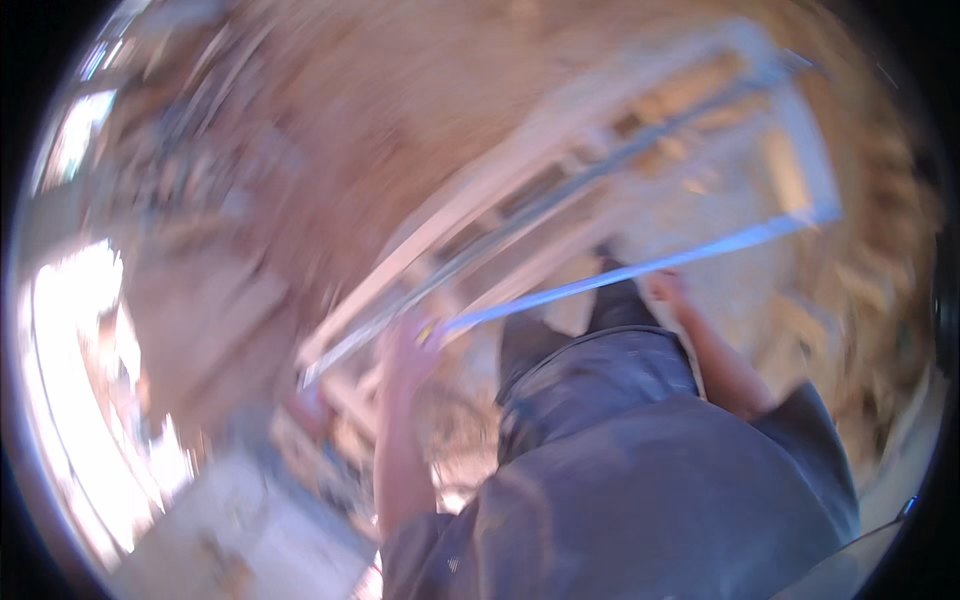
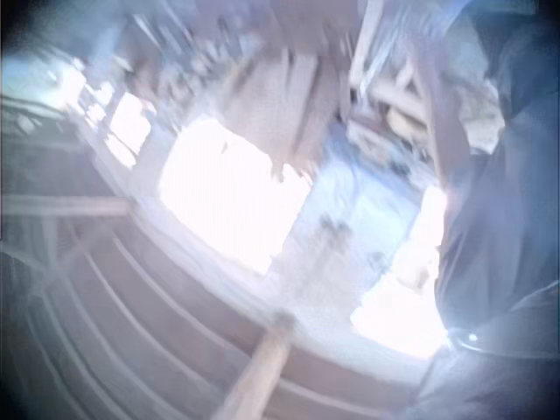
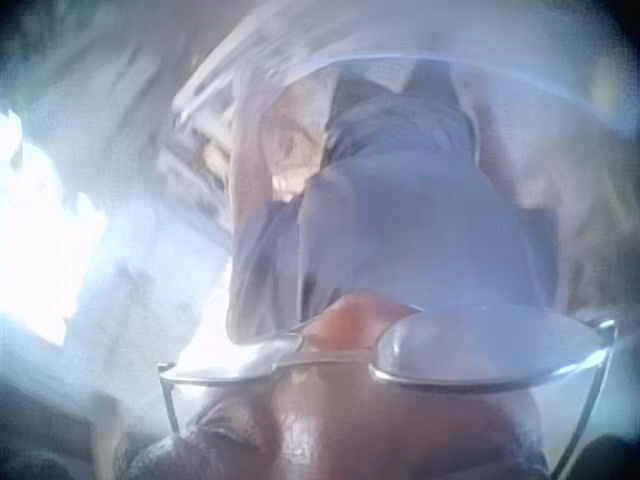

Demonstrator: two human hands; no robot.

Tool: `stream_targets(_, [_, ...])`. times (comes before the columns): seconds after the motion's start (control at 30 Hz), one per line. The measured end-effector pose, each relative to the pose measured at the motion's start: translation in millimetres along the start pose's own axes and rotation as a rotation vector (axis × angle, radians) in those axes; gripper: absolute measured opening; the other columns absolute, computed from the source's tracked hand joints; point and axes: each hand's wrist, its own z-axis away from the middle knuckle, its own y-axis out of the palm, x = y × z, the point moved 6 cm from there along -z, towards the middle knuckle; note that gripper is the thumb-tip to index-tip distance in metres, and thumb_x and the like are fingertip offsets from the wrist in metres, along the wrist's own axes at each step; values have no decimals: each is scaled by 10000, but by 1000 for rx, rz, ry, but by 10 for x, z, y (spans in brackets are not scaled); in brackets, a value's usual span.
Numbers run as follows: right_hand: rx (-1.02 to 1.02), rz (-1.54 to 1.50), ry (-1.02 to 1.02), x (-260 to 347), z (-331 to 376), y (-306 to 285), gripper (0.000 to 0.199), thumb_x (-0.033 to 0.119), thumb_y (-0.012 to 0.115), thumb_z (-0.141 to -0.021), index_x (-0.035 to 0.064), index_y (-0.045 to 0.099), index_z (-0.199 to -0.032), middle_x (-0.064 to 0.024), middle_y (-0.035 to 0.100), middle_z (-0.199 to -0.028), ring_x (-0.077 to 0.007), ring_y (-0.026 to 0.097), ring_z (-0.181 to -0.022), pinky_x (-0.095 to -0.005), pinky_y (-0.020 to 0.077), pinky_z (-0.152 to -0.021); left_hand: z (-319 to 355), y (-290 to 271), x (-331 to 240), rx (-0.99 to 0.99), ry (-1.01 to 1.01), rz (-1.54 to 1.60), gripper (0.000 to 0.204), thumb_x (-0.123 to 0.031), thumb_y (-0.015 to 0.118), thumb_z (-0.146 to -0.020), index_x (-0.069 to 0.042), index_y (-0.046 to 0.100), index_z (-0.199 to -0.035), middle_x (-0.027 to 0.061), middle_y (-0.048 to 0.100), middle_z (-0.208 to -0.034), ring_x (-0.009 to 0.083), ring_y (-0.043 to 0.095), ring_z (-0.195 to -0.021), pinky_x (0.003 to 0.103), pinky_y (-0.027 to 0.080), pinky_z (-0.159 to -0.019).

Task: The person measures the dimensions of a wooden furniture frame using a tape measure and secures a board to the frame with a bar clamp and a hammer.

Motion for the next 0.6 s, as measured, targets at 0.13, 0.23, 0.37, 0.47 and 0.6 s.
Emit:
stream_targets(0.13, [-206, 205, 148, 138, 319, 348, 169, 176, 597, -860, 74, 676, -968, -64, 641, -759, -169, 615, -625, -288, 503, -582, 14, -226, 759, 47, -55, -10, 225, -279, 655, -826, -113, 744, -948, 136, 691, -989, 353, 624, -968, 453, 492, -853])
stream_targets(0.23, [-202, 1030, -95, -782, 489, 79, 308, 209, 609, -836, 59, 727, -1078, -136, 732, -970, -248, 700, -924, -350, 546, -822, 429, -396, 1603, -71, 62, 29, 195, -259, 646, -824, -104, 745, -889, 131, 686, -901, 346, 635, -910, 450, 504, -833])
stream_targets(0.37, [-36, 1058, 183, -919, 850, 105, 297, 170, 602, -851, 35, 707, -1094, -140, 728, -1043, -266, 679, -1021, -353, 517, -891, 623, -469, 2598, -87, -36, 2, 180, -246, 642, -823, -105, 747, -861, 130, 684, -897, 334, 637, -915, 442, 512, -838])
stream_targets(0.47, [-23, 1170, 158, -849, 1229, 642, 294, 161, 599, -856, 31, 705, -1097, -144, 727, -1042, -264, 680, -1013, -351, 517, -888, 695, -725, 3519, -34, -147, 30, 193, -230, 656, -813, -84, 751, -895, 134, 704, -948, 315, 650, -948, 431, 509, -855])
stream_targets(0.6, [-3, 1270, 78, -538, 1416, 1371, 290, 149, 595, -863, 25, 702, -1102, -149, 725, -1040, -261, 682, -1002, -348, 517, -883, 755, -946, 4611, -33, -189, 27, 211, -252, 675, -811, -87, 760, -912, 141, 703, -972, 324, 653, -960, 420, 509, -863])
